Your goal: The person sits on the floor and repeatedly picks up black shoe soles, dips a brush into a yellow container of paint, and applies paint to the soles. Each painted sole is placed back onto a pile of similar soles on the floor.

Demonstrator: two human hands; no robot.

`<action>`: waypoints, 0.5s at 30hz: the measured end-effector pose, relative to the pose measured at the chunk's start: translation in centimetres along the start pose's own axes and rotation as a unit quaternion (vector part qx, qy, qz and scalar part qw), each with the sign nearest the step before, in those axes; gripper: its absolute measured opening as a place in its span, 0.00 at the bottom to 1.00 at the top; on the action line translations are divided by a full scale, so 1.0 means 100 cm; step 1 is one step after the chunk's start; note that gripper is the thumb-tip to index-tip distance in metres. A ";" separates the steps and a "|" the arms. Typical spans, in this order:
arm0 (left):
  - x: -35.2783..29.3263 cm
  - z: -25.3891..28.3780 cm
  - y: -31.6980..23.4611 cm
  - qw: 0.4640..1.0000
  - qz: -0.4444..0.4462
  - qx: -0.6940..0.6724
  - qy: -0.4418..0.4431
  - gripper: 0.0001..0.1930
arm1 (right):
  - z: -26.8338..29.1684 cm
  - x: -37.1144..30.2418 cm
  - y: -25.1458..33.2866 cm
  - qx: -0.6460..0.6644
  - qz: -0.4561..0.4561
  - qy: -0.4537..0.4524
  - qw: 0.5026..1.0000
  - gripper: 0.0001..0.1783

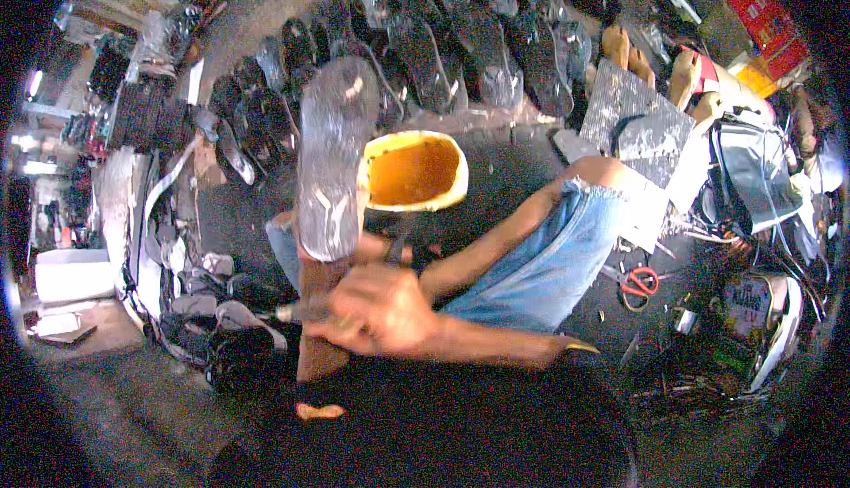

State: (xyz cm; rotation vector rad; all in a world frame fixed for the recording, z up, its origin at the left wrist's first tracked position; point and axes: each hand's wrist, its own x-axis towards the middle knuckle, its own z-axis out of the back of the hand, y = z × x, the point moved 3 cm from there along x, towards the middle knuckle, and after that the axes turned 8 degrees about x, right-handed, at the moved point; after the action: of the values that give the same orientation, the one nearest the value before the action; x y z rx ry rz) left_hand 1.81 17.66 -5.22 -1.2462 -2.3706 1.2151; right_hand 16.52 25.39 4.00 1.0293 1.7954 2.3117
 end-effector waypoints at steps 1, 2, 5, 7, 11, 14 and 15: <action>0.000 0.004 0.006 1.000 -0.002 -0.012 0.012 0.26 | 0.014 0.006 0.000 0.014 -0.069 -0.041 0.997 0.10; 0.006 0.010 0.011 0.998 0.004 -0.046 0.046 0.26 | 0.020 0.005 -0.018 -0.075 -0.035 -0.082 0.993 0.11; 0.009 0.039 0.024 0.985 0.018 -0.146 0.084 0.26 | 0.034 0.023 -0.039 -0.091 -0.051 -0.102 0.989 0.17; 0.017 -0.005 0.006 0.996 0.026 -0.087 -0.028 0.24 | 0.024 -0.001 -0.051 -0.117 -0.054 -0.024 0.991 0.24; -0.010 0.007 0.026 0.964 0.055 -0.243 0.096 0.26 | 0.061 0.044 -0.058 -0.027 -0.039 -0.181 0.982 0.16; -0.010 -0.024 0.010 0.988 0.044 -0.146 -0.007 0.23 | 0.070 0.047 -0.049 -0.164 0.104 -0.120 0.974 0.13; -0.003 -0.030 0.010 0.988 0.038 -0.148 0.031 0.21 | 0.086 0.058 -0.062 -0.200 0.067 -0.149 0.966 0.16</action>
State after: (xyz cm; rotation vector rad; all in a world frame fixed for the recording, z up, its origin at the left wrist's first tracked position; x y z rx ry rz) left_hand 4.15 19.48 -4.01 -1.4495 -2.5454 0.8506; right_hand 14.20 37.11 2.26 1.3613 1.1230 2.2987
